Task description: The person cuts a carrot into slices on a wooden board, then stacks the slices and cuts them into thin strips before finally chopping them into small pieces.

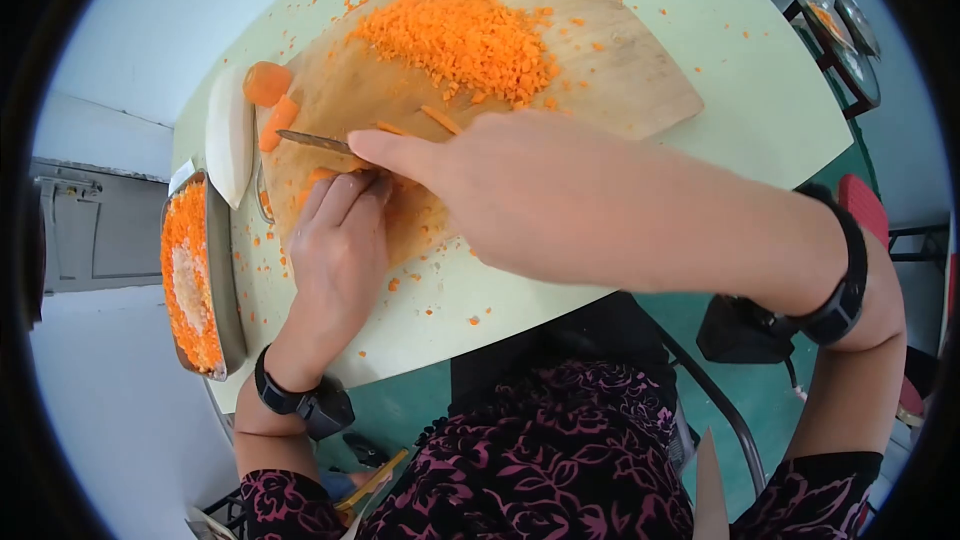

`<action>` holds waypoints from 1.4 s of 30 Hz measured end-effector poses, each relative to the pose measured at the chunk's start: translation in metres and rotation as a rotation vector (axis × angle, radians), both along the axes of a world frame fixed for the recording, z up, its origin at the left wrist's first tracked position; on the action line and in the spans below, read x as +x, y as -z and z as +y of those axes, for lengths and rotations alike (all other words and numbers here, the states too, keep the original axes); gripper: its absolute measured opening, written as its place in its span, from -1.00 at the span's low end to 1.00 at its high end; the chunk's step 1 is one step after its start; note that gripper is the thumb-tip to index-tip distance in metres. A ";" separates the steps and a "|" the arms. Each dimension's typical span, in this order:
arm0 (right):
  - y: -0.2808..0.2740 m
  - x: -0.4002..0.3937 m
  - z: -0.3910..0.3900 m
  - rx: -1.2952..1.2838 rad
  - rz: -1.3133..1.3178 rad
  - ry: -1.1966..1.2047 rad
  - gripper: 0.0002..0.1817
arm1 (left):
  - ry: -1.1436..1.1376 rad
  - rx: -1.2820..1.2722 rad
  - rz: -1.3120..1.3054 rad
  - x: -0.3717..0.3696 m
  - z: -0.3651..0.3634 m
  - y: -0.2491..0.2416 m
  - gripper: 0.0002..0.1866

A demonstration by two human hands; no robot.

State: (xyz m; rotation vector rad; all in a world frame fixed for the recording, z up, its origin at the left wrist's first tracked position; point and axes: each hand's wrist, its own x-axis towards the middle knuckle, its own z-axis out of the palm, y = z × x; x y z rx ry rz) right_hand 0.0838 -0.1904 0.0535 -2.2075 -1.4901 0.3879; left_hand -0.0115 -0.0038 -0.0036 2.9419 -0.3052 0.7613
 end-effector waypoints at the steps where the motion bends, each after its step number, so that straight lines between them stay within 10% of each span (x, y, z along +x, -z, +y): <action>1: -0.006 -0.003 -0.006 -0.063 -0.019 0.008 -0.28 | 0.002 0.008 -0.002 0.000 0.001 0.000 -0.77; 42: -0.014 0.001 -0.003 -0.064 0.168 -0.013 -0.29 | 0.042 -0.035 0.046 -0.002 0.005 0.000 -0.67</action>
